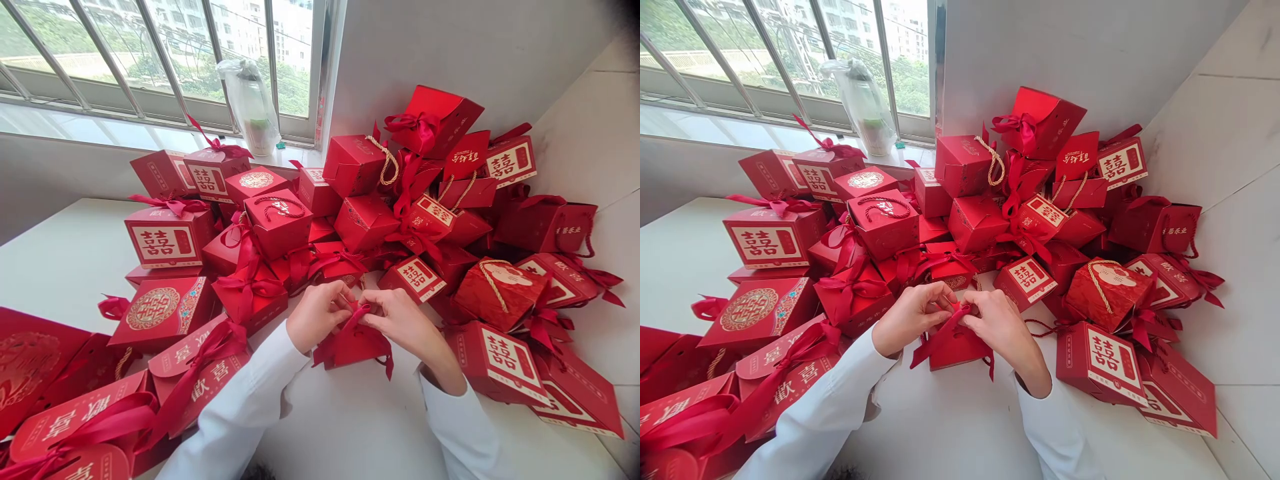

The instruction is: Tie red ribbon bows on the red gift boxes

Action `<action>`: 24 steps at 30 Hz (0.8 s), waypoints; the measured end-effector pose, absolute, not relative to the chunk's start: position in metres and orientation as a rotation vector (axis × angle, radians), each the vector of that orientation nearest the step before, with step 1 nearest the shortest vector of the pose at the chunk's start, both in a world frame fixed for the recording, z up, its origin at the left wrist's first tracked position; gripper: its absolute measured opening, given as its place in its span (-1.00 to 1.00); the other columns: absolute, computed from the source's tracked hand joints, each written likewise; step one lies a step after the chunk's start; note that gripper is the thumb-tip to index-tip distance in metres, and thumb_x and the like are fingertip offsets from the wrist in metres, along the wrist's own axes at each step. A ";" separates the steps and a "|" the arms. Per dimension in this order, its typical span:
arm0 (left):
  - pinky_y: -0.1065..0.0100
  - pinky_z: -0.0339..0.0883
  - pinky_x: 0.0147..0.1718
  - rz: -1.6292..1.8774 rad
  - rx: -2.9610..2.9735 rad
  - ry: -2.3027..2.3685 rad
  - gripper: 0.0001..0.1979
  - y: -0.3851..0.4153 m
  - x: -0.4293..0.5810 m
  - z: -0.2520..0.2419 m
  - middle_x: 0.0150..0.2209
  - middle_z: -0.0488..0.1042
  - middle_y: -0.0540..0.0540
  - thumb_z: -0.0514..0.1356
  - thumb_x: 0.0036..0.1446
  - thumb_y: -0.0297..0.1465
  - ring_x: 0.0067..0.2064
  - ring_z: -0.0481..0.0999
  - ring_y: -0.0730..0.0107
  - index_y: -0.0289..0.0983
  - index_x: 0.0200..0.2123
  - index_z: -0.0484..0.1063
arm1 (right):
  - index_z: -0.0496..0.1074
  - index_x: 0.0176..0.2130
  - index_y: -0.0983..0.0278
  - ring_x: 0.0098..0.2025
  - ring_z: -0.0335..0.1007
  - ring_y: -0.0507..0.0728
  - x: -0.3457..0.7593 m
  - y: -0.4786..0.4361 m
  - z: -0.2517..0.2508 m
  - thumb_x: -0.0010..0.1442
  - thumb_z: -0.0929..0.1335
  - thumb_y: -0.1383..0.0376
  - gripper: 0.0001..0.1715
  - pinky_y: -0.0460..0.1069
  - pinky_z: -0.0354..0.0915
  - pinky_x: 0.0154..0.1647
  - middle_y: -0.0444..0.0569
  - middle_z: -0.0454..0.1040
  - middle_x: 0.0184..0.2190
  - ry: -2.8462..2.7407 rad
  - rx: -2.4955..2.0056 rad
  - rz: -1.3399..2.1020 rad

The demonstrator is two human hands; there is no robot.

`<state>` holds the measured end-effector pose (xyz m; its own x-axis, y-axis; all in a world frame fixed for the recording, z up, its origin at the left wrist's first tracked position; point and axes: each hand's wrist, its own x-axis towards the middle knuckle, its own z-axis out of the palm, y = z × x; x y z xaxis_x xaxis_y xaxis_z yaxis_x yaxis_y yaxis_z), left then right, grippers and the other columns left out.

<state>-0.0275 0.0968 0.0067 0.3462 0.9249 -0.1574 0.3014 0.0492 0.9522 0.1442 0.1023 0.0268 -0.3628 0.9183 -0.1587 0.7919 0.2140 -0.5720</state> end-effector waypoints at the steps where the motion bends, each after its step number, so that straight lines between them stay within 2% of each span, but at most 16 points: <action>1: 0.53 0.32 -0.65 0.700 1.493 1.173 -0.89 0.096 -0.027 0.006 -0.43 0.50 -0.04 0.14 -0.02 -0.48 -0.48 0.51 0.42 -0.30 -0.34 0.36 | 0.39 -0.50 0.19 -0.53 0.11 0.03 0.144 0.102 0.027 0.02 0.32 0.26 -0.91 -0.12 -0.04 -0.53 -0.21 0.28 -0.63 -2.271 -1.630 0.865; 5: 0.50 0.34 -0.59 0.689 1.498 1.156 -0.87 0.097 -0.027 0.005 -0.47 0.52 -0.04 0.19 -0.06 -0.46 -0.49 0.49 0.43 -0.30 -0.35 0.36 | 0.39 -0.50 0.19 -0.52 0.12 0.04 0.143 0.101 0.028 0.03 0.32 0.26 -0.90 -0.11 -0.03 -0.52 -0.19 0.28 -0.63 -2.282 -1.638 0.854; 11: 0.51 0.32 -0.54 0.690 1.556 1.182 -0.82 0.100 -0.030 0.003 -0.48 0.55 -0.04 0.21 -0.11 -0.50 -0.45 0.52 0.41 -0.30 -0.34 0.38 | 0.43 -0.48 0.20 -0.49 0.23 0.06 0.140 0.098 0.031 0.01 0.33 0.29 -0.92 -0.10 0.01 -0.50 -0.15 0.39 -0.56 -2.260 -1.704 0.827; 20: 0.51 0.26 -0.53 0.661 1.607 1.140 -0.81 0.105 -0.032 -0.001 -0.51 0.53 0.01 0.21 -0.10 -0.49 -0.50 0.47 0.46 -0.29 -0.33 0.35 | 0.43 -0.46 0.20 -0.49 0.25 0.05 0.140 0.095 0.026 0.01 0.33 0.33 -0.94 -0.11 0.07 -0.48 -0.18 0.40 -0.57 -2.222 -1.576 0.917; 24: 0.50 0.26 -0.53 0.664 1.639 1.172 -0.79 0.102 -0.033 0.004 -0.50 0.54 0.01 0.20 -0.09 -0.50 -0.49 0.48 0.44 -0.28 -0.30 0.32 | 0.45 -0.33 0.20 -0.45 0.33 0.06 0.145 0.096 0.030 0.01 0.35 0.32 -0.87 -0.11 0.14 -0.44 -0.17 0.48 -0.51 -2.171 -1.510 1.077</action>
